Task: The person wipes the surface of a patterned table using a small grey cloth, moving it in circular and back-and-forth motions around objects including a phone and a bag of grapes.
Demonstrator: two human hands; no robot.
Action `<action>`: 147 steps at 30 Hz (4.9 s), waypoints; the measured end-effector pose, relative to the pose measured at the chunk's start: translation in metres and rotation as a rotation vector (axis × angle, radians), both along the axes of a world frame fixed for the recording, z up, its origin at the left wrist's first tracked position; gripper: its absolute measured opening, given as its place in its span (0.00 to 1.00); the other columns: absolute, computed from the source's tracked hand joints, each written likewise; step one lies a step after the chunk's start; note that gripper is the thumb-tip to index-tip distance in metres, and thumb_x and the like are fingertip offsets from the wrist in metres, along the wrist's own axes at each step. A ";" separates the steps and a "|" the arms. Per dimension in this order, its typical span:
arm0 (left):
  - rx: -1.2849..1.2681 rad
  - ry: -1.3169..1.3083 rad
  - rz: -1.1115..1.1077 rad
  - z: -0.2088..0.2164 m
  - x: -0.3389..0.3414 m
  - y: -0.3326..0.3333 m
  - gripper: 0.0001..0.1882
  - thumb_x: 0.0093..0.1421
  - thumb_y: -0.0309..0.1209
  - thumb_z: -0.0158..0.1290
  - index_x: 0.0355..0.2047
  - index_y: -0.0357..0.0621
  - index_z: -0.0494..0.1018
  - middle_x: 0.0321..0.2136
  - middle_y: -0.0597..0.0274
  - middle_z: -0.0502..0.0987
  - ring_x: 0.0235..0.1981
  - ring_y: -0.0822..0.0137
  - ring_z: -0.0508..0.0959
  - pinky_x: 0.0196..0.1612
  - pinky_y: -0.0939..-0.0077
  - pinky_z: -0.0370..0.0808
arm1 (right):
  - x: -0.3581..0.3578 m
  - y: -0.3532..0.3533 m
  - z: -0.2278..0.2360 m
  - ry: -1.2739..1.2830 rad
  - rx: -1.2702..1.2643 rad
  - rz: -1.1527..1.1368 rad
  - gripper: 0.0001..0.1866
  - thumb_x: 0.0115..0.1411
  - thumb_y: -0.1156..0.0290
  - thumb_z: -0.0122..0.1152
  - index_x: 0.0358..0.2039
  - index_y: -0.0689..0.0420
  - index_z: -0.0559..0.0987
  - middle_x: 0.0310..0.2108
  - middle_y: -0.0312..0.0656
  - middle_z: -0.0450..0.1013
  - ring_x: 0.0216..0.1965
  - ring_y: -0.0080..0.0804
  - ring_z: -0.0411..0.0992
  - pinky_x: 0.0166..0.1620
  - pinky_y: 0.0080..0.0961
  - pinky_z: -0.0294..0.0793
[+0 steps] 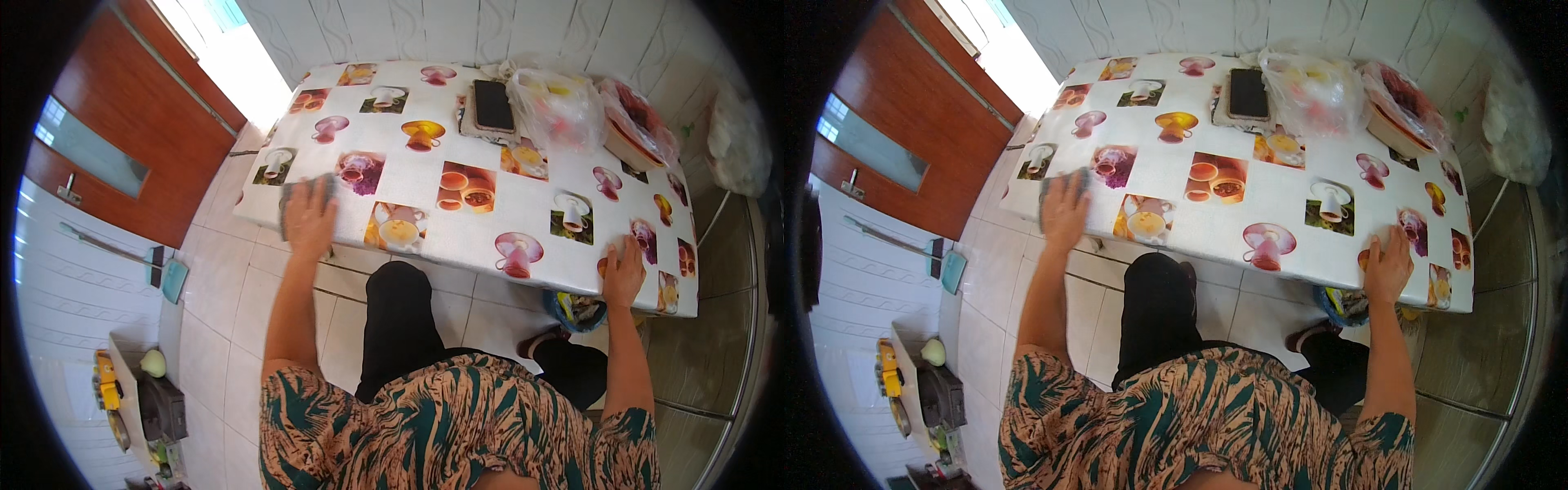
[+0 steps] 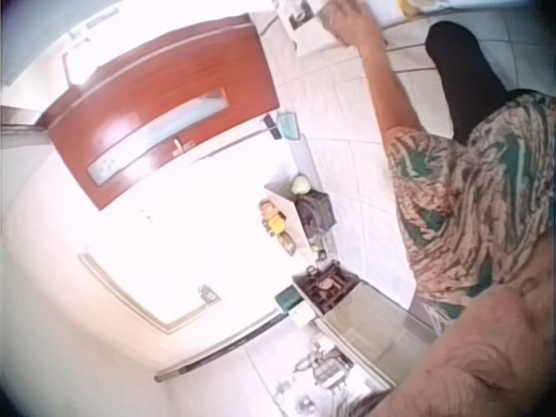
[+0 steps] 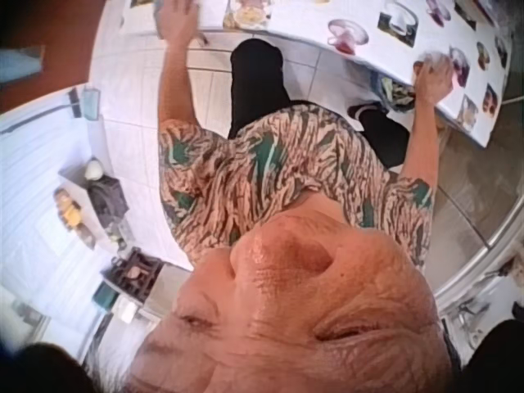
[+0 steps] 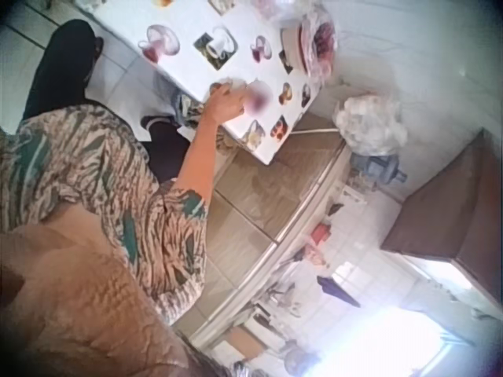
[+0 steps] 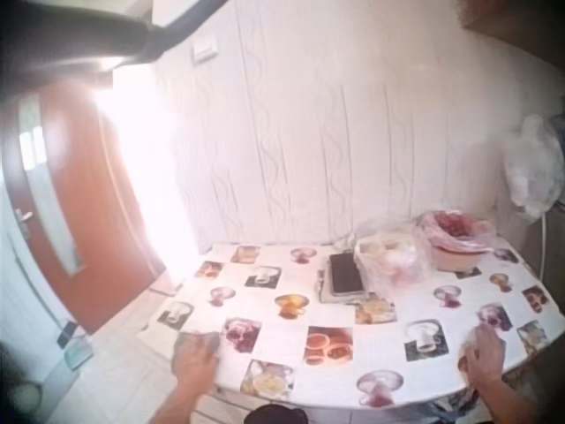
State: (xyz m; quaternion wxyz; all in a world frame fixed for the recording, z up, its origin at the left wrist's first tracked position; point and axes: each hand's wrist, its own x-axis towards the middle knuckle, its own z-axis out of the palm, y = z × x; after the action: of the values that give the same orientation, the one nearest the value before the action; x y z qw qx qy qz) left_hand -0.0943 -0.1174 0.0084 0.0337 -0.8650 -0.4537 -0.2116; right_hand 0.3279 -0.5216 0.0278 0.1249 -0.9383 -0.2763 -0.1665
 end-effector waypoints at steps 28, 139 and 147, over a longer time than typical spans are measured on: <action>-0.008 0.129 -0.337 0.009 0.213 -0.048 0.36 0.63 0.59 0.42 0.65 0.52 0.60 0.65 0.42 0.58 0.67 0.45 0.55 0.66 0.49 0.52 | -0.006 0.003 0.003 -0.108 0.167 0.036 0.26 0.58 0.60 0.58 0.52 0.64 0.71 0.57 0.51 0.67 0.60 0.45 0.63 0.60 0.42 0.59; -0.081 0.045 -0.415 0.029 0.245 -0.169 0.27 0.62 0.38 0.50 0.57 0.34 0.62 0.60 0.45 0.63 0.62 0.47 0.60 0.64 0.52 0.53 | 0.194 0.022 0.000 0.135 -0.112 0.261 0.34 0.65 0.46 0.40 0.66 0.52 0.60 0.69 0.44 0.52 0.70 0.38 0.47 0.67 0.38 0.45; -0.136 0.092 -0.367 0.041 0.248 -0.176 0.27 0.61 0.38 0.50 0.57 0.34 0.62 0.60 0.45 0.62 0.62 0.46 0.60 0.65 0.52 0.52 | 0.279 0.010 0.003 0.112 -0.126 0.122 0.34 0.65 0.46 0.42 0.66 0.51 0.60 0.68 0.47 0.52 0.70 0.41 0.47 0.67 0.41 0.46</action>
State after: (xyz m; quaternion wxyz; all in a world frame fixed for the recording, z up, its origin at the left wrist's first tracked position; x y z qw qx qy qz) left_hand 0.1532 -0.2937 0.0496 -0.0434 -0.9422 -0.2997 -0.1435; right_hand 0.6071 -0.5119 0.0312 0.0909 -0.9334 -0.3356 -0.0883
